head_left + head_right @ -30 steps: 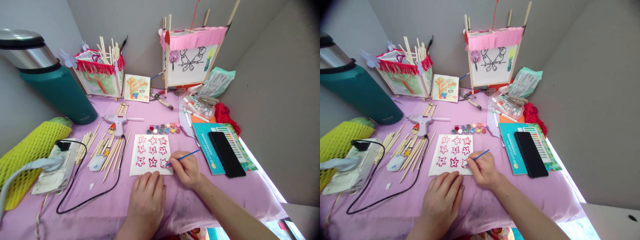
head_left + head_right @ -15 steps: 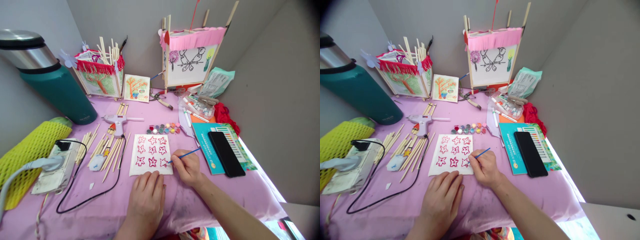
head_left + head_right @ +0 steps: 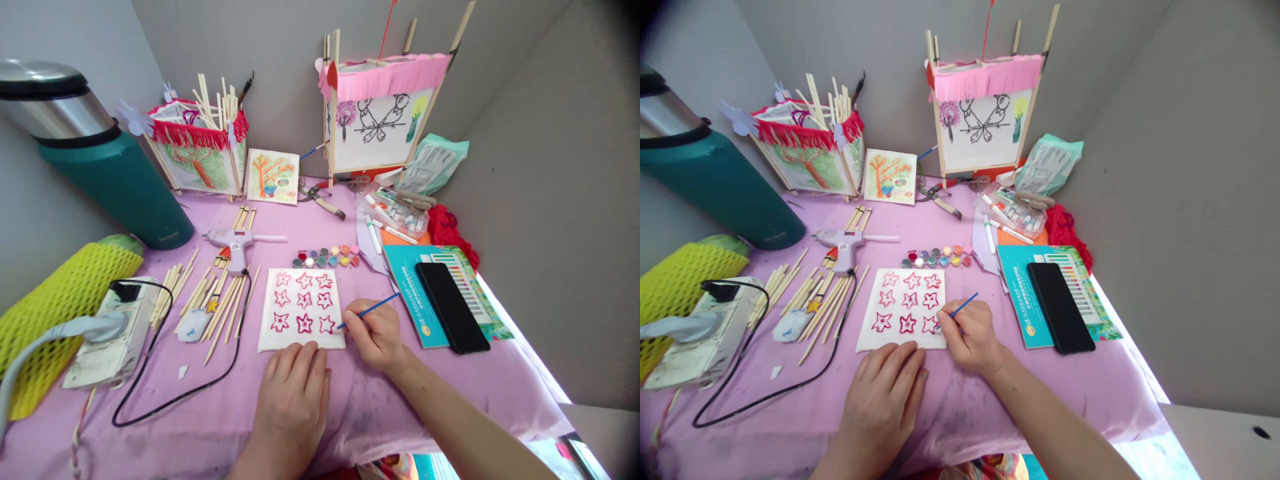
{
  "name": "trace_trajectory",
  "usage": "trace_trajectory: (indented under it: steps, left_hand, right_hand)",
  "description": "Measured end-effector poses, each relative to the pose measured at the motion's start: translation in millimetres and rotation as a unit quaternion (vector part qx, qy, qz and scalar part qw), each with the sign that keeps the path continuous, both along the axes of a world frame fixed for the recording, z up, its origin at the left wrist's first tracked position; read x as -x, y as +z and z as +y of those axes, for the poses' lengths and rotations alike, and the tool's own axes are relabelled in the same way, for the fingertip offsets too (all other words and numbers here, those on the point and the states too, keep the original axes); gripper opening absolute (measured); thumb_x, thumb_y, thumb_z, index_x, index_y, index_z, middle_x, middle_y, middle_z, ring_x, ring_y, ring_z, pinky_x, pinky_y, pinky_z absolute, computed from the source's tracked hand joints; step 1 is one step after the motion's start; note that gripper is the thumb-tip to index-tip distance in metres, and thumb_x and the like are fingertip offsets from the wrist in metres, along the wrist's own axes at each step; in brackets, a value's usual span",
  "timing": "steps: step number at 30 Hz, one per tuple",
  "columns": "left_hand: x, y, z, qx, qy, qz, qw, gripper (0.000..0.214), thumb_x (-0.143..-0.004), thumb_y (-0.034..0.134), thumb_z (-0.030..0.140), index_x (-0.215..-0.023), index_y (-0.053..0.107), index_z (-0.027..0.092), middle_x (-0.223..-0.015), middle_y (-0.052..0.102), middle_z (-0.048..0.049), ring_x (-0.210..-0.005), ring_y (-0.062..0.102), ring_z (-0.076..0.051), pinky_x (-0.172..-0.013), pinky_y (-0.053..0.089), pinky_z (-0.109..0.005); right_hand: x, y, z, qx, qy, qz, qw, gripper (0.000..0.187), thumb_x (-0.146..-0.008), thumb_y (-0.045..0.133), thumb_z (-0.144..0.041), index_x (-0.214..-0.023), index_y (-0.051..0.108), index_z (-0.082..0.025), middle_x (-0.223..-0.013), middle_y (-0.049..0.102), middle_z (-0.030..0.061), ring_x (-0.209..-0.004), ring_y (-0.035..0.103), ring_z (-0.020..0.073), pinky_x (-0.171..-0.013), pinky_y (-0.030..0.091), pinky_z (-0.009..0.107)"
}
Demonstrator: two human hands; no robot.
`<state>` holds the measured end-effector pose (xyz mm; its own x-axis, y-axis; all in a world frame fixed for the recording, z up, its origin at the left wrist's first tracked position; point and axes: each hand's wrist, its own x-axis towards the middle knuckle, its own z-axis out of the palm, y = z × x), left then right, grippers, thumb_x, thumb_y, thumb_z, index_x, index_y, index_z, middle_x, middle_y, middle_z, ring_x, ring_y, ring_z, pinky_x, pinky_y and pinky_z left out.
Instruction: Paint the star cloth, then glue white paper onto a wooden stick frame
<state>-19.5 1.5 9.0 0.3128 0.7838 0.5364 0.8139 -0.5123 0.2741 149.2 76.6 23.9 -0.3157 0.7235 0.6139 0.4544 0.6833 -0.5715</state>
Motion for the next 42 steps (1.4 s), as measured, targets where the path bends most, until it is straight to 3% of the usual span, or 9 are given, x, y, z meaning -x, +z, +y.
trace_trajectory:
  steps: [42]
  left_hand:
    - [0.4,-0.5,0.4,-0.004,0.0,0.003,1.0,0.019,-0.081,0.056,0.016,-0.098,0.065,0.014,-0.099,0.068,-0.0083,-0.09,0.056,-0.025,-0.078,0.046,-0.041]
  right_hand:
    - [-1.7,2.3,0.9,-0.018,-0.023,-0.031,0.999,0.017,-0.086,0.045,-0.015,-0.072,0.053,-0.018,-0.059,0.057,0.0025,-0.055,0.052,0.013,-0.054,0.038,0.027]
